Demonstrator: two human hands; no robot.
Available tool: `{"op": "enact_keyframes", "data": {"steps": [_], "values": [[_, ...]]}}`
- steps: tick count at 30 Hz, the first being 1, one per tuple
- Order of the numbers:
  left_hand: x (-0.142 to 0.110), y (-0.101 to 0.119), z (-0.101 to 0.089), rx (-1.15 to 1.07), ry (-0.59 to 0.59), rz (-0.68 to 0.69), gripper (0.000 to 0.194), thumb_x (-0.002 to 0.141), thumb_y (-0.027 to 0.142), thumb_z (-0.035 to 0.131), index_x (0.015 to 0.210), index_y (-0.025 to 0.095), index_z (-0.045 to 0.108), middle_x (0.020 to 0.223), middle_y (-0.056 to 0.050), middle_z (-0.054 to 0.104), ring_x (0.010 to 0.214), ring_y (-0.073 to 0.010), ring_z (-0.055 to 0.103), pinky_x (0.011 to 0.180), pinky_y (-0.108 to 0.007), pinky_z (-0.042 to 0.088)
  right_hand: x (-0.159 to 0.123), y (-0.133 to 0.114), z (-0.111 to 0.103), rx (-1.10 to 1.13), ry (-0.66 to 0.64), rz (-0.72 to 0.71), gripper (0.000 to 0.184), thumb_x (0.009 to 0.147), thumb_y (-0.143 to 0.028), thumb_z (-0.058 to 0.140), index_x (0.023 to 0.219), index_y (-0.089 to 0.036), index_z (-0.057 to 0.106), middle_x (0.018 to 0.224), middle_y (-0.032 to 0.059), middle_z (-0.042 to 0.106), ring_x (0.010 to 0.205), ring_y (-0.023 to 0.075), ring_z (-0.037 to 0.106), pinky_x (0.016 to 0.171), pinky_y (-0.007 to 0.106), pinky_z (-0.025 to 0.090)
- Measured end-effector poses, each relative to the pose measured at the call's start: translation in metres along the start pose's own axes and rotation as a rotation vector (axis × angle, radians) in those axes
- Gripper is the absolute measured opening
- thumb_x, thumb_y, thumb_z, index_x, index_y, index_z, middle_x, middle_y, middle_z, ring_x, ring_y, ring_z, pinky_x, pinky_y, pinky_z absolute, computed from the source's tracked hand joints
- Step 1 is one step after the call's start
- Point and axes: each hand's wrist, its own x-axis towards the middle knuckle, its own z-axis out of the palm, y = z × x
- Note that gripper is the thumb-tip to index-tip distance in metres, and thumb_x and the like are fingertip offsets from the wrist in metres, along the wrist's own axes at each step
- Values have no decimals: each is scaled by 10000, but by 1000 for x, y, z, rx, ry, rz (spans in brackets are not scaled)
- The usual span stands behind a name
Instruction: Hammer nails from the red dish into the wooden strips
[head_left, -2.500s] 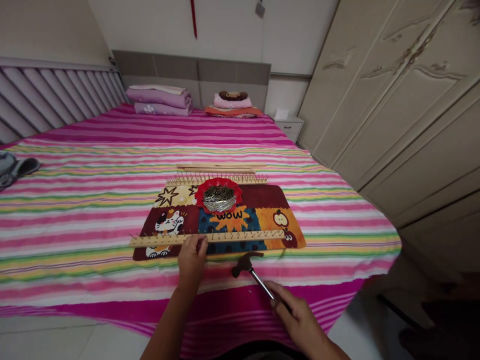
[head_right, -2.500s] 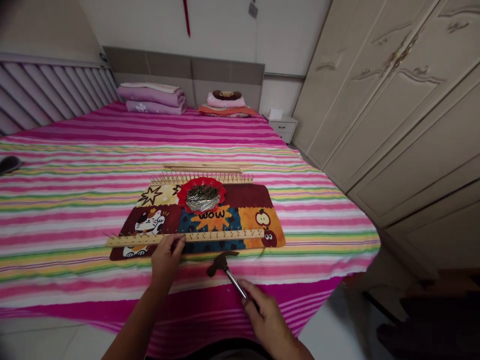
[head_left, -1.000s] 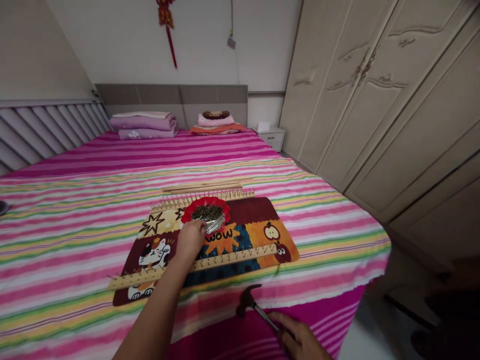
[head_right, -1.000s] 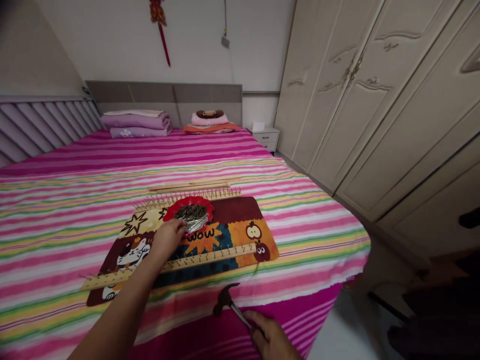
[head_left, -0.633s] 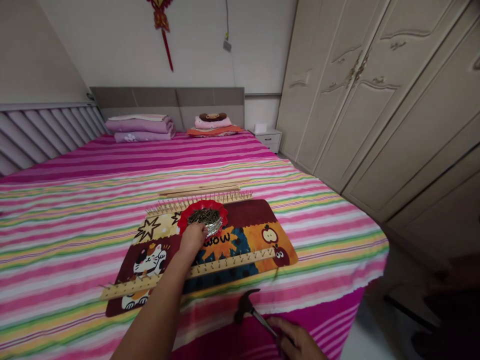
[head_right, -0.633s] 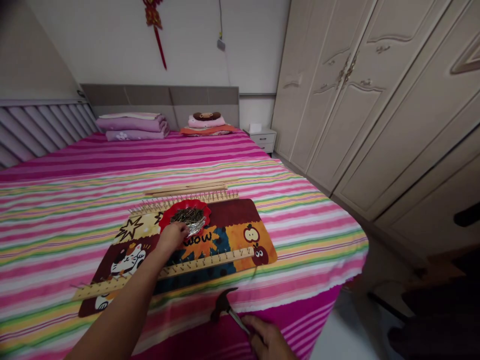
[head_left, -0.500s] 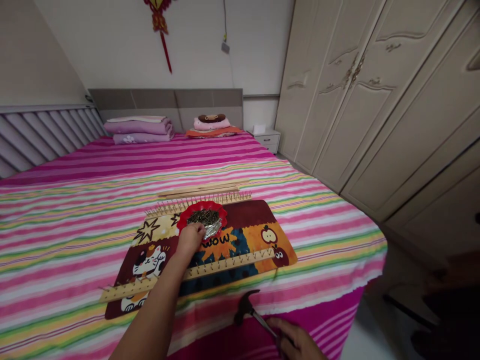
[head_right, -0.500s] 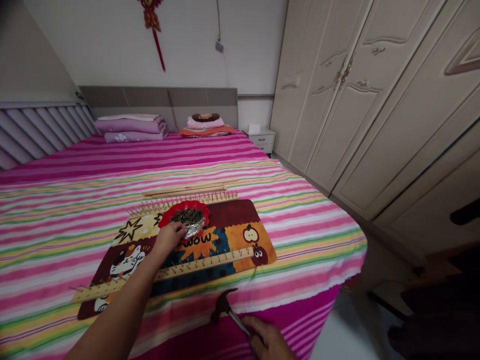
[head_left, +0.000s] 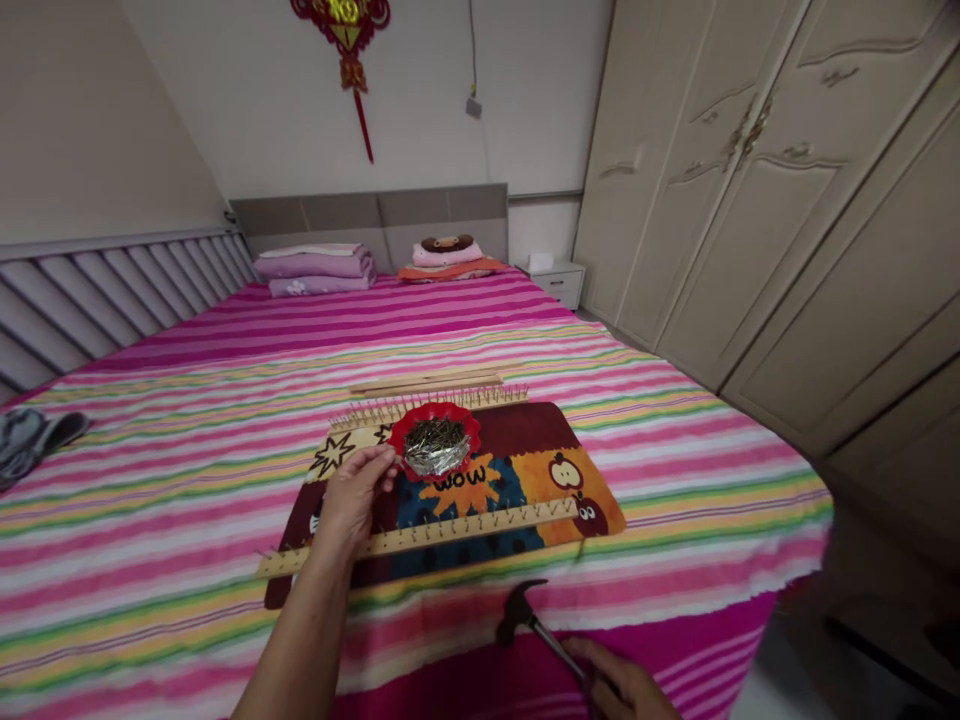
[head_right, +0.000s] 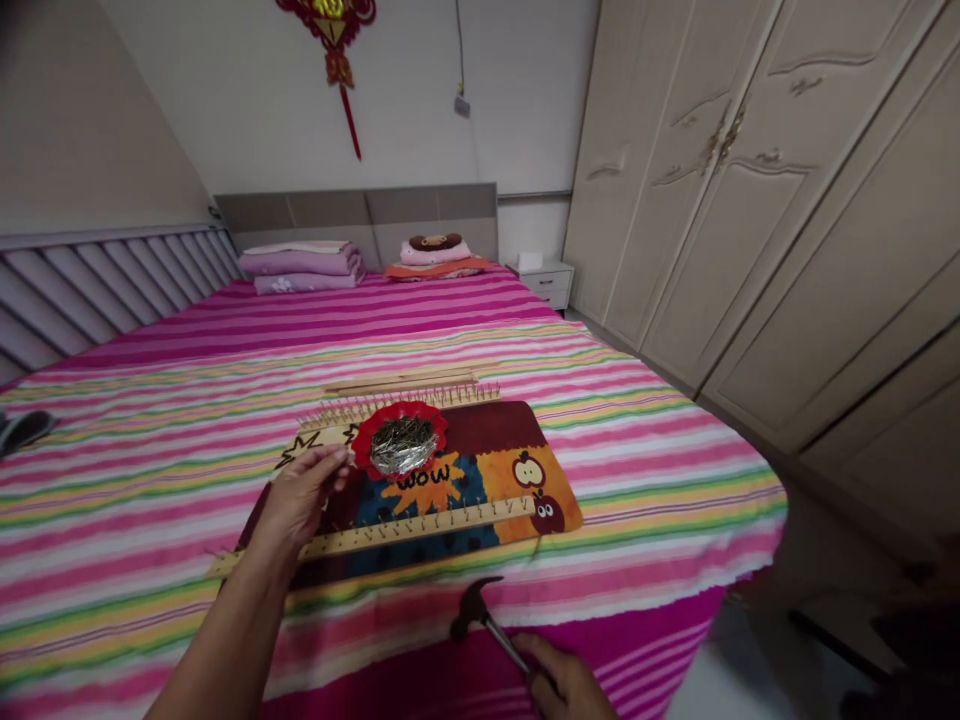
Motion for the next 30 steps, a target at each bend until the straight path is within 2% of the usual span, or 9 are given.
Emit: {"op": "enact_keyframes", "data": {"steps": [4, 6, 8, 11, 14, 19, 23, 26, 30], "values": [[-28, -7, -35, 166, 91, 57, 401, 450, 387, 782, 727, 142, 628, 616, 1, 635, 560, -107, 564, 492, -202, 431, 0, 6, 2, -31, 35, 3, 436, 817, -418, 465, 1132, -185, 655, 844, 54, 699, 754, 217, 626, 705, 317, 518], [-38, -21, -48, 228, 110, 43, 401, 455, 419, 768, 718, 149, 629, 616, -1, 640, 569, -117, 573, 509, -214, 441, -1, 8, 2, -39, 58, 1, 430, 808, -419, 489, 1130, -191, 661, 911, 62, 701, 803, 221, 629, 742, 322, 514], [-45, -39, -54, 274, 117, 24, 406, 462, 448, 750, 720, 155, 637, 613, -2, 644, 569, -122, 573, 514, -220, 441, -1, 10, 3, -32, 63, 19, 427, 807, -419, 503, 1139, -201, 658, 900, 56, 702, 754, 206, 630, 712, 314, 520], [-51, -62, -55, 331, 129, 17, 407, 487, 483, 719, 733, 166, 650, 626, -5, 653, 564, -126, 568, 508, -227, 438, -3, 11, 3, -27, 59, 48, 434, 812, -422, 498, 1160, -207, 645, 784, 30, 693, 629, 181, 610, 615, 297, 522], [-51, -76, -52, 365, 136, 20, 392, 515, 501, 695, 728, 174, 650, 647, -11, 663, 576, -132, 575, 509, -231, 441, -4, 10, 3, -60, 42, 62, 463, 824, -409, 463, 1196, -181, 620, 722, 29, 689, 580, 180, 603, 578, 297, 521], [-51, -83, -53, 362, 130, 18, 387, 548, 500, 686, 754, 175, 646, 637, -7, 655, 594, -135, 581, 507, -223, 434, -4, -1, 0, -97, 63, 16, 435, 814, -374, 467, 1146, -162, 651, 969, 82, 720, 813, 223, 657, 760, 326, 524], [-51, -87, -53, 358, 123, 23, 387, 563, 504, 679, 762, 174, 645, 623, -4, 645, 593, -139, 582, 515, -230, 436, -4, -4, -1, -110, 43, 44, 451, 825, -358, 439, 1173, -148, 634, 964, 82, 728, 772, 221, 671, 734, 336, 538], [-51, -90, -52, 404, 126, 45, 369, 598, 506, 651, 774, 182, 647, 633, -5, 651, 613, -146, 594, 535, -237, 444, -3, -1, -1, -118, 46, 29, 455, 827, -354, 443, 1182, -141, 631, 1057, 92, 710, 849, 231, 673, 790, 346, 530], [-55, -91, -53, 552, 111, 137, 293, 647, 481, 611, 755, 212, 652, 671, -1, 678, 651, -160, 618, 608, -259, 470, -5, -4, -1, -115, 33, 6, 455, 832, -406, 467, 1170, -159, 646, 1049, 99, 720, 911, 245, 678, 819, 344, 532]]}}
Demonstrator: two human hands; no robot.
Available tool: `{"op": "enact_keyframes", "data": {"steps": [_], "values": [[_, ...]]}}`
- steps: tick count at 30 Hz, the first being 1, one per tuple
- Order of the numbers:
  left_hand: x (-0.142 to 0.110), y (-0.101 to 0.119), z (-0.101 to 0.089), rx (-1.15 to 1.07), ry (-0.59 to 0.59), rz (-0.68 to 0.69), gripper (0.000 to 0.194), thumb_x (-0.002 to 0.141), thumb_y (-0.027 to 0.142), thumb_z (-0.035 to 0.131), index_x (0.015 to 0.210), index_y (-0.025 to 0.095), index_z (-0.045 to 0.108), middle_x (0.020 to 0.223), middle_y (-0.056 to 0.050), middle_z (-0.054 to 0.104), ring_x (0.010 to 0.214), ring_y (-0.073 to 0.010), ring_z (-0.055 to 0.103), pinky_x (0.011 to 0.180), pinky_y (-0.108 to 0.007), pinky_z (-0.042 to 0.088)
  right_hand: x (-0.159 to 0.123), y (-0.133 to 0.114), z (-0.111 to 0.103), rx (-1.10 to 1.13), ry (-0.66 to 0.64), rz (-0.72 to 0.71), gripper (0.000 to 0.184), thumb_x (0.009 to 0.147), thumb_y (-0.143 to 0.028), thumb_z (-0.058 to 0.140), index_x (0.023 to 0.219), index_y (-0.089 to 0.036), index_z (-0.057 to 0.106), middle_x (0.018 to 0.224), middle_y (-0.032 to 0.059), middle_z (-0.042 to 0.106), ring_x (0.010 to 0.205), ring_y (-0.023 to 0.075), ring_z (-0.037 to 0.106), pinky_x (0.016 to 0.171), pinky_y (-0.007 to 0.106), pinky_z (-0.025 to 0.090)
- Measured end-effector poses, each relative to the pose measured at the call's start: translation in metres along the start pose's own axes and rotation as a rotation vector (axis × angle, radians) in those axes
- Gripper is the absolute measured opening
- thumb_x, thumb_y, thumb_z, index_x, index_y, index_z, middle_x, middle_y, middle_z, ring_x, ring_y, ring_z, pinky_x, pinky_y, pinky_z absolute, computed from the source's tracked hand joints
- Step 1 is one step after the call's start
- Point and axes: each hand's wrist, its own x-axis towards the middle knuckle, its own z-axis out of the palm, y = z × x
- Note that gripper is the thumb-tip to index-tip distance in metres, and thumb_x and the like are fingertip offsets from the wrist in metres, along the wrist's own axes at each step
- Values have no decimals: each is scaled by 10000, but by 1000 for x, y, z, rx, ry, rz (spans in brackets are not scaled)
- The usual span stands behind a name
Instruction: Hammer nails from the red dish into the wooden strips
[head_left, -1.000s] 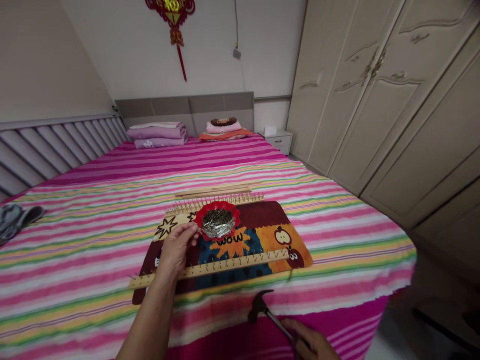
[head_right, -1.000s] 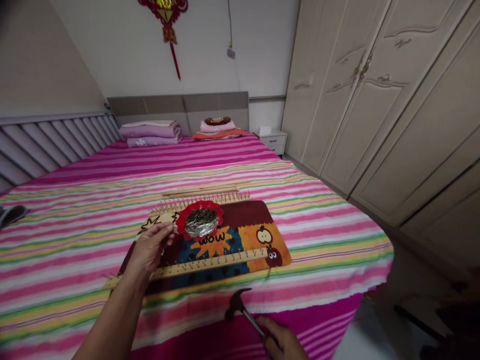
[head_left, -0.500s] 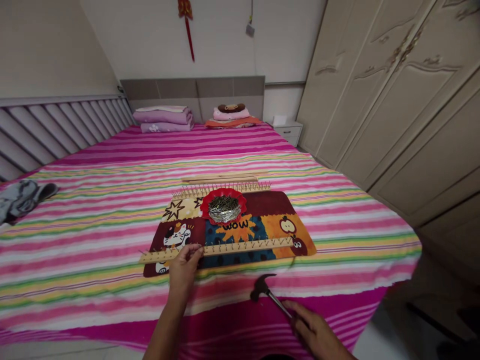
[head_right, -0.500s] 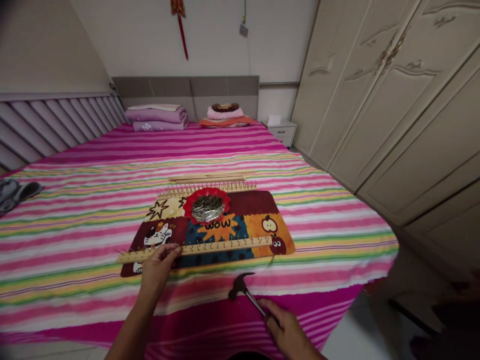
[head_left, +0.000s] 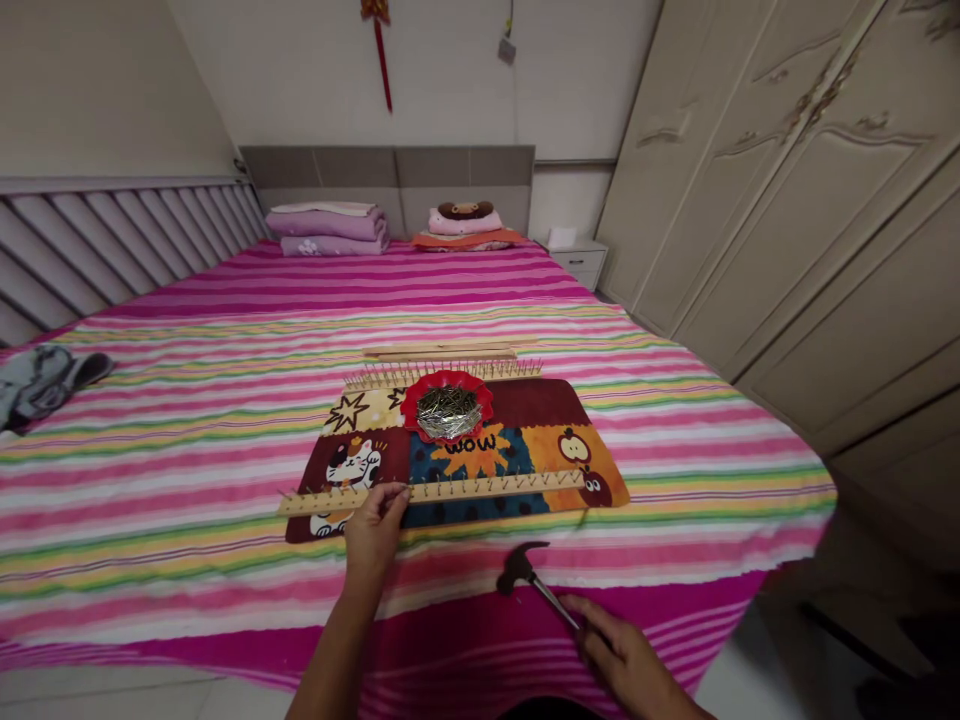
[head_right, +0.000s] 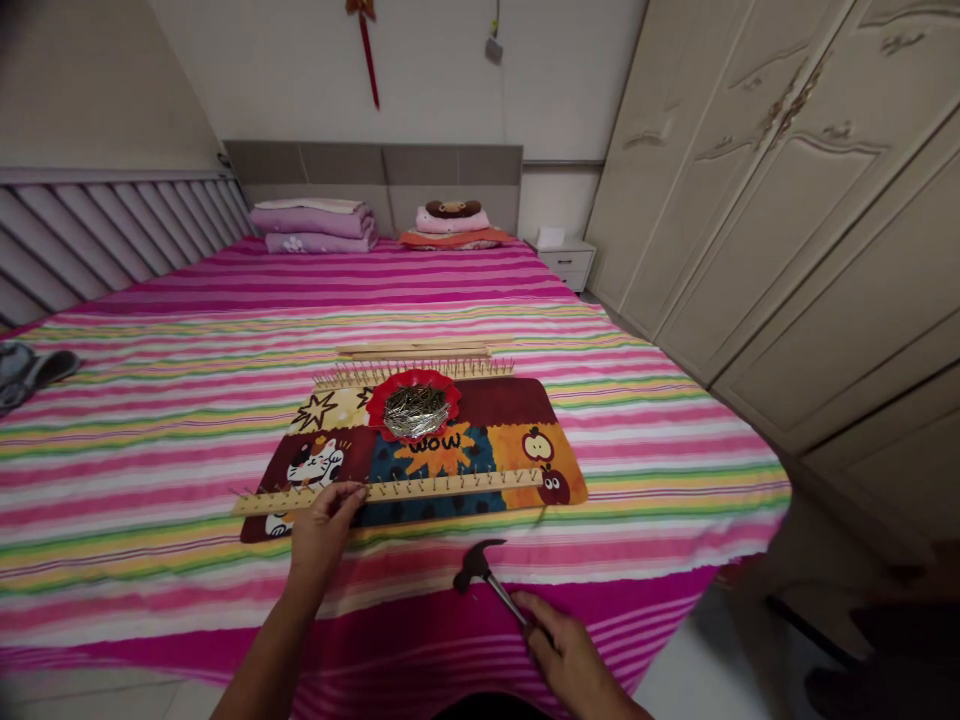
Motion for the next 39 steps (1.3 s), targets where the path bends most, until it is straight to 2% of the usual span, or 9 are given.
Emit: {"op": "enact_keyframes", "data": {"steps": [6, 10, 13, 20, 27, 32, 35, 37, 39], "values": [[-8, 0, 1, 137, 28, 137, 265, 702, 463, 543, 779, 233, 650, 754, -11, 705, 696, -173, 630, 668, -281, 480, -3, -51, -6, -32, 2, -148, 424, 896, -376, 438, 1254, -195, 575, 1127, 69, 692, 1107, 213, 603, 935, 305, 479], [-9, -3, 5, 166, 46, 228, 252, 718, 437, 519, 765, 226, 647, 784, -33, 701, 748, -184, 628, 736, -302, 478, 15, -100, -7, -95, 91, -369, 391, 920, -274, 406, 1285, -207, 529, 1122, 77, 686, 1034, 192, 636, 874, 272, 512], [-9, -4, 7, 163, 57, 237, 245, 726, 423, 510, 772, 224, 646, 800, -43, 702, 773, -193, 628, 757, -312, 476, 36, -128, -3, -216, 141, -513, 418, 909, -198, 384, 1314, -211, 488, 1088, 99, 680, 956, 200, 650, 836, 314, 532], [-12, -7, 9, 146, 85, 224, 221, 731, 409, 514, 774, 231, 638, 807, -43, 696, 774, -196, 620, 756, -310, 467, 68, -159, 17, -473, 119, -573, 469, 905, -154, 346, 1369, -195, 404, 1032, 125, 647, 892, 235, 632, 771, 394, 544], [-11, -10, 9, 145, 69, 213, 234, 723, 388, 500, 802, 217, 639, 726, -25, 659, 677, -173, 586, 690, -289, 459, 73, -157, 23, -667, 48, -488, 513, 861, -132, 394, 1370, -194, 410, 920, 102, 651, 744, 210, 639, 683, 345, 546], [-14, -6, 11, 95, 60, 183, 240, 719, 394, 505, 794, 210, 640, 764, -39, 667, 700, -171, 591, 700, -294, 464, 41, -141, 11, -383, 56, -561, 476, 903, -148, 339, 1369, -215, 409, 1090, 115, 647, 957, 224, 632, 812, 355, 534], [-18, -6, 3, 47, 66, 159, 276, 721, 414, 513, 857, 208, 637, 817, -49, 672, 704, -166, 593, 705, -298, 473, 19, -113, 5, -271, 12, -482, 436, 931, -237, 382, 1364, -271, 429, 1131, 94, 665, 1006, 214, 637, 845, 312, 531], [-18, -9, -14, 63, 158, 153, 292, 727, 419, 503, 874, 201, 629, 849, -60, 663, 747, -173, 597, 732, -306, 475, 6, -88, 4, -238, -32, -416, 430, 933, -278, 396, 1359, -263, 449, 1175, 96, 657, 1071, 222, 620, 879, 308, 520], [-11, -14, -39, 143, 340, 142, 294, 737, 414, 473, 858, 190, 621, 862, -69, 646, 802, -187, 588, 765, -323, 471, -6, -64, 4, -206, -56, -336, 427, 931, -305, 406, 1351, -259, 468, 1225, 87, 635, 1132, 224, 587, 928, 317, 495]]}}
